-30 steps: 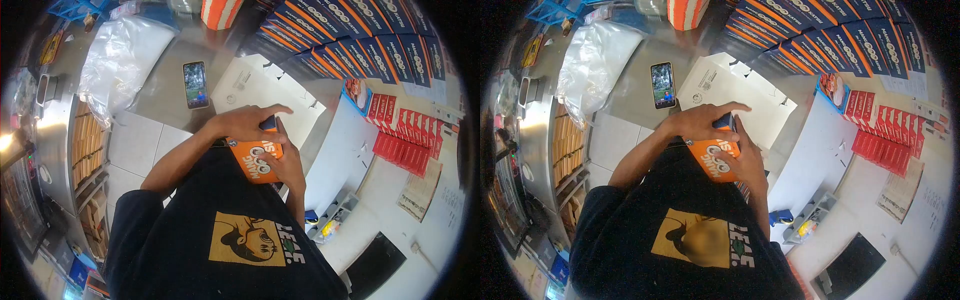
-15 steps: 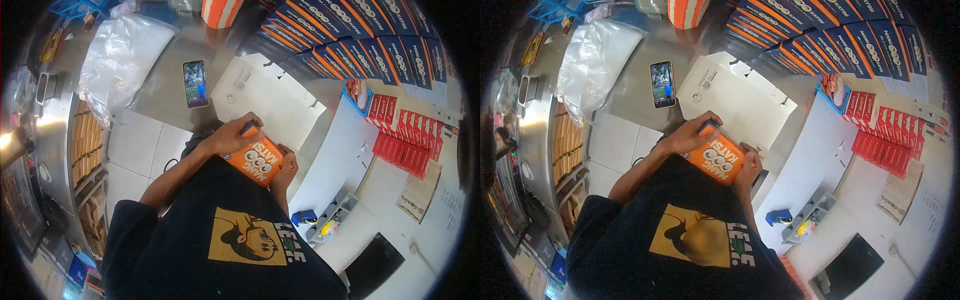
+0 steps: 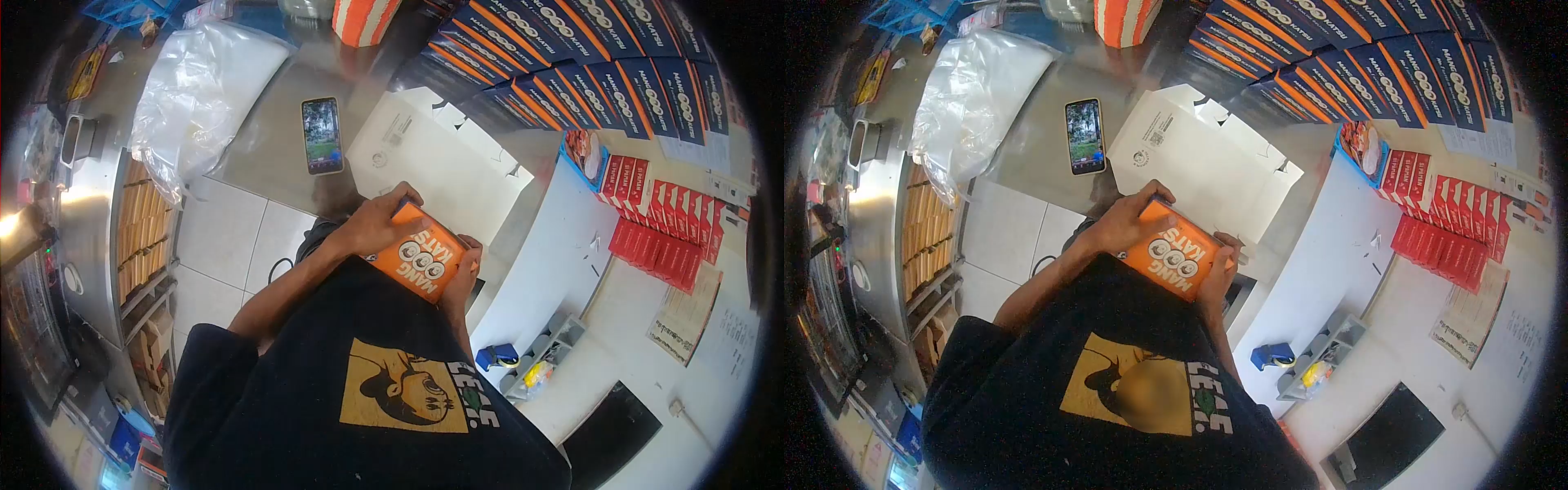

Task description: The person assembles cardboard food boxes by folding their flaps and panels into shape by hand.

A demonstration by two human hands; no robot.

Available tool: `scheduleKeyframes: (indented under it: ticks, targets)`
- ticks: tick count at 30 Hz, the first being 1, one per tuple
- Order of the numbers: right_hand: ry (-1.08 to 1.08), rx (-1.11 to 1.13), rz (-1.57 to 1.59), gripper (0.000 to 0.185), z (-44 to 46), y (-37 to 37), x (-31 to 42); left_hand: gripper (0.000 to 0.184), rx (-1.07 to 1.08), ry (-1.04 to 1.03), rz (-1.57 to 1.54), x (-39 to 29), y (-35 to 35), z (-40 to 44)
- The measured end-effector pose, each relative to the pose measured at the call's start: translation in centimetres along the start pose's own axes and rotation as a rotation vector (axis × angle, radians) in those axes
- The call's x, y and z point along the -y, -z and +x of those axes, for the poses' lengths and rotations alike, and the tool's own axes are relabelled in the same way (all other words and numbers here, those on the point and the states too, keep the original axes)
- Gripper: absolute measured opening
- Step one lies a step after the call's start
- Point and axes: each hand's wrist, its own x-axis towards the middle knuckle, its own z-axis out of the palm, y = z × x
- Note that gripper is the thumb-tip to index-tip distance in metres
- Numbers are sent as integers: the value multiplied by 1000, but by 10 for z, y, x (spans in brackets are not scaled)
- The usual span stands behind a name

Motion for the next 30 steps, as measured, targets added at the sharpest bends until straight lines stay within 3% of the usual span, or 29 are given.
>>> scheduleKeyframes:
  ticks: [2, 9, 14, 17, 26, 29, 30]
  targets:
    - [89, -42, -57, 52, 9, 8, -18, 48, -7, 9, -3, -1, 2, 1]
    - [108, -11, -58, 58, 1, 6, -14, 39, 17, -13, -65, -8, 6, 2]
    - [-10, 102, 265, 60, -16, -11, 2, 38, -18, -49, -74, -1, 2, -1]
    - [-68, 119, 223, 70, -19, -20, 17, 38, -47, 15, 0, -4, -1, -7]
    - [9, 92, 166, 64, -12, -8, -2, 37, -5, 24, -40, 1, -1, 0]
    - [-67, 191, 95, 64, -13, -7, 36, 41, -14, -98, -41, 20, 9, 11]
    - [-37, 177, 108, 64, -2, 4, 48, 38, 58, 11, -345, 23, 18, 17]
